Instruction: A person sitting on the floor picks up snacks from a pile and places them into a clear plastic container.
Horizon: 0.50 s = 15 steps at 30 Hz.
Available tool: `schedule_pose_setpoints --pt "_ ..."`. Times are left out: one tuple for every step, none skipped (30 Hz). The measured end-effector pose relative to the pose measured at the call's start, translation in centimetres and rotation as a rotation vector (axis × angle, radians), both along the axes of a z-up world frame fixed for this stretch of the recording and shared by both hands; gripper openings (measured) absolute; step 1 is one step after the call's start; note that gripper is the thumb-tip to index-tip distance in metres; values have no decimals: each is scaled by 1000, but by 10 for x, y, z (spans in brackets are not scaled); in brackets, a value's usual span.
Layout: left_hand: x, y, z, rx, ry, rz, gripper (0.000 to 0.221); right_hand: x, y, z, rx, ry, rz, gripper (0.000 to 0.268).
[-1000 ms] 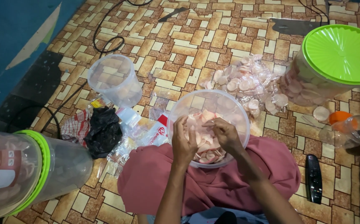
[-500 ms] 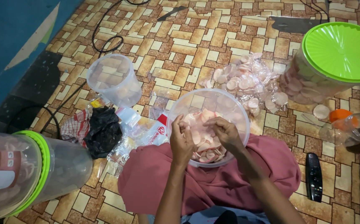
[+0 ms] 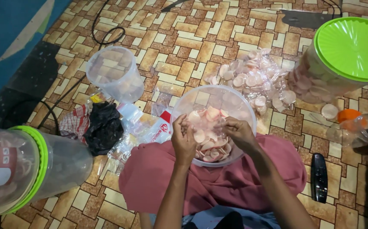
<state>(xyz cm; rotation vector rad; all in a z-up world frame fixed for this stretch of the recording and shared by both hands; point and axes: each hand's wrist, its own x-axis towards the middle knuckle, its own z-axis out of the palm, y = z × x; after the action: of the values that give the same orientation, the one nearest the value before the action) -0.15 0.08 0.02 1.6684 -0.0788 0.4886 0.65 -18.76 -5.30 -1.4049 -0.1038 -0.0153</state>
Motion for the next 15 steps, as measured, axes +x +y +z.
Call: schedule_pose_setpoints --pt "-1 0 0 -1 0 2 35 0 0 0 -1 0 2 11" --pt "-2 0 0 -24 9 -1 34 -1 0 0 -38 -1 14 7" --pt "-3 -1 -1 -46 19 -5 34 -1 -1 1 -76 -2 25 5" --pt "-2 -1 -1 -47 18 -7 34 -3 2 11 -76 -2 23 5" --pt "-2 -1 -2 -38 20 -2 33 -4 4 22 -77 -2 33 6" --pt "-1 -1 -2 -28 21 3 32 -5 7 33 -77 -3 44 7" --pt "-1 0 -4 -28 20 2 32 -6 8 32 -76 -4 43 7" --pt "-1 1 -5 -19 22 -2 29 -7 8 31 -71 9 43 5" --pt "0 2 -7 -11 24 -6 27 -8 9 29 -66 21 42 6" --pt "-1 2 -4 -12 22 -6 27 -9 11 37 -67 19 42 6" --pt "-2 2 -1 -8 23 -14 25 -10 14 44 -43 27 47 6" --pt "-2 2 2 -6 23 -23 23 -11 17 51 -20 35 52 6" --pt "-2 2 3 -6 21 -22 23 -11 16 50 -21 32 52 6" --pt "-2 2 3 11 17 -17 22 -11 15 48 -47 39 58 9" --pt "-2 2 3 29 13 -11 21 -11 15 47 -73 46 64 14"
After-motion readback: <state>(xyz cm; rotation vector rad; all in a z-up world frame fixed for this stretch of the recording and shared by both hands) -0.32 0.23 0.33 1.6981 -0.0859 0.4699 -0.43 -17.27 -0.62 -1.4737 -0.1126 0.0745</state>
